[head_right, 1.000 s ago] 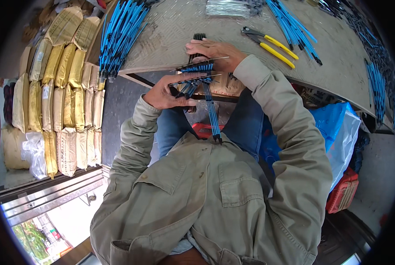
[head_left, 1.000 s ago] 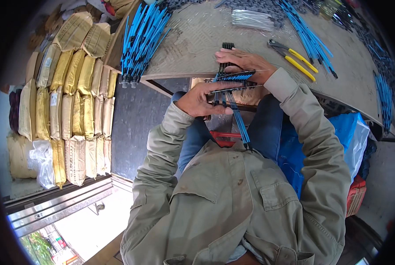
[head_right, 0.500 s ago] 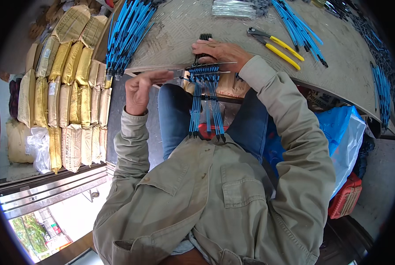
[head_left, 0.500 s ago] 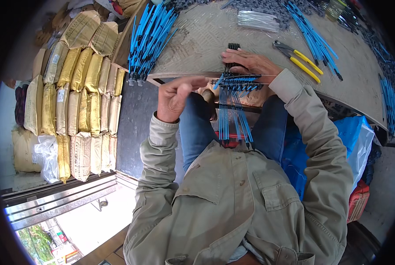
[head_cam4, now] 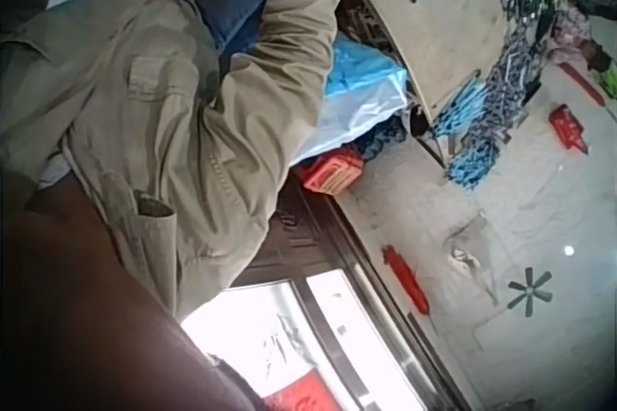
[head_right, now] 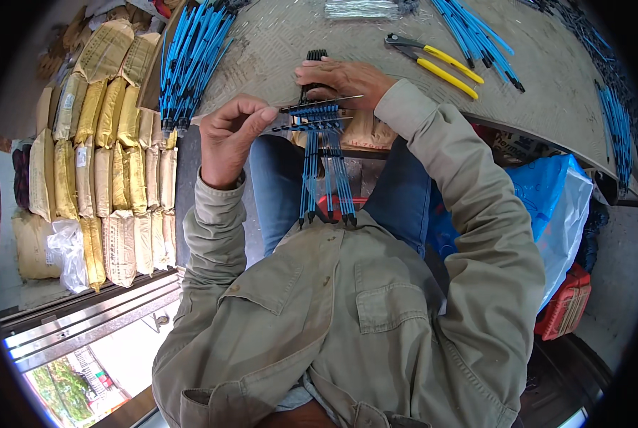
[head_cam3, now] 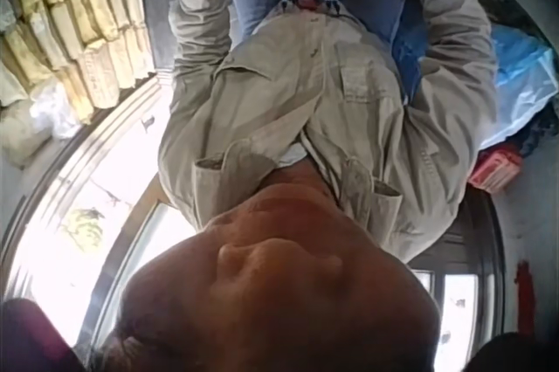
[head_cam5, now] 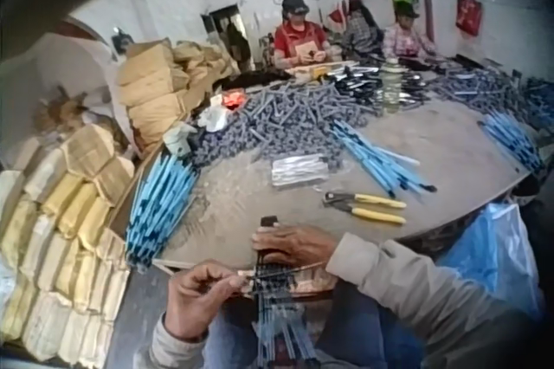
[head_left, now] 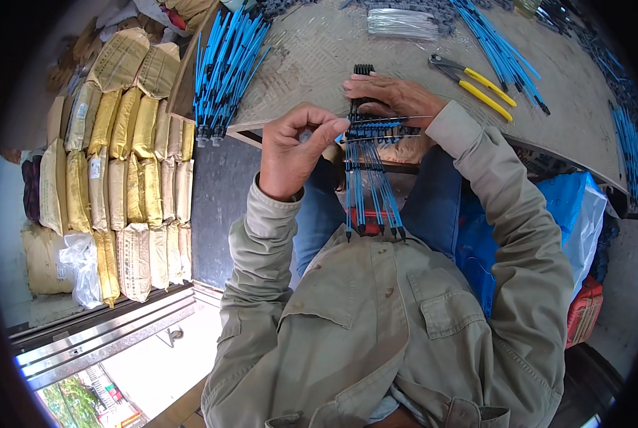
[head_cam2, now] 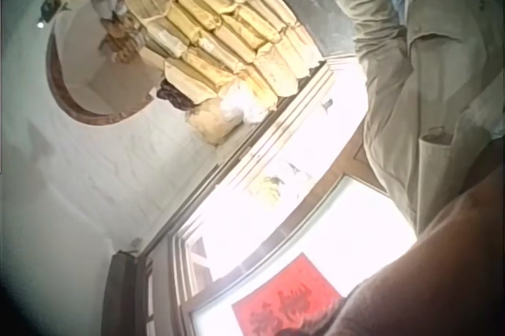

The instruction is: The person assembles blue wires into a circular connector hub using a hand tool for crimping or cutting.

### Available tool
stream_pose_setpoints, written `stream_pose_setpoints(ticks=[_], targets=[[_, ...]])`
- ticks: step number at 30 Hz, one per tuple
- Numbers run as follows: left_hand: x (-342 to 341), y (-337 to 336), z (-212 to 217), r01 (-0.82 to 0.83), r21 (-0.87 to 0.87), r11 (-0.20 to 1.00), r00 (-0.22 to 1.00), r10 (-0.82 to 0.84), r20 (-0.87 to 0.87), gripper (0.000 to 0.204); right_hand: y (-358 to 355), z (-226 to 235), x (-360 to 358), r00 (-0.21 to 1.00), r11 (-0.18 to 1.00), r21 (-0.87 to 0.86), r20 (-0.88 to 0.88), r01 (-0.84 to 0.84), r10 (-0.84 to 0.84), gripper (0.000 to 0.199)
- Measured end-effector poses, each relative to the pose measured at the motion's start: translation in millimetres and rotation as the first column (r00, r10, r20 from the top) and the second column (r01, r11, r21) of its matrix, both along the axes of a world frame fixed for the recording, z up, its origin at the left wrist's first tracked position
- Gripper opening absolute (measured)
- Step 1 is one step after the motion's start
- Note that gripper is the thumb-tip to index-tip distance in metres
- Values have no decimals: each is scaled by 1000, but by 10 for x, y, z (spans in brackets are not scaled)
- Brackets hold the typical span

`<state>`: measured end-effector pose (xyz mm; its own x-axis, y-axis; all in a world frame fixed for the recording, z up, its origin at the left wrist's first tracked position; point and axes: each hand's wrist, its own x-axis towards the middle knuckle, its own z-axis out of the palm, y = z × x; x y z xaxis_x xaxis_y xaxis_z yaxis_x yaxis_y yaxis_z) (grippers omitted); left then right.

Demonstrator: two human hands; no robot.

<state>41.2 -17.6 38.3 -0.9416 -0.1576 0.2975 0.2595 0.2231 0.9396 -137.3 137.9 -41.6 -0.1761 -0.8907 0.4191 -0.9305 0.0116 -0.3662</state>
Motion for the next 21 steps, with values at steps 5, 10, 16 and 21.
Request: stream_pose_setpoints(ticks=[5,10,16,21], targets=[[23,5,-14,62,194,979,996,-72,46,8,-21,-55,-29,999,997,-62,-31,-37,36,34],[23,-2,12,80,239,968,991,-102,81,13,-30,-61,-26,999,993,-114,-42,-18,13,33],[118,-106,-156,82,264,961,995,-63,-81,16,-34,-15,10,999,1000,-17,-29,22,-23,32],[197,-9,-362,95,255,962,984,-52,-172,22,-11,-17,-15,999,1000,-24,-39,-1,0,32]])
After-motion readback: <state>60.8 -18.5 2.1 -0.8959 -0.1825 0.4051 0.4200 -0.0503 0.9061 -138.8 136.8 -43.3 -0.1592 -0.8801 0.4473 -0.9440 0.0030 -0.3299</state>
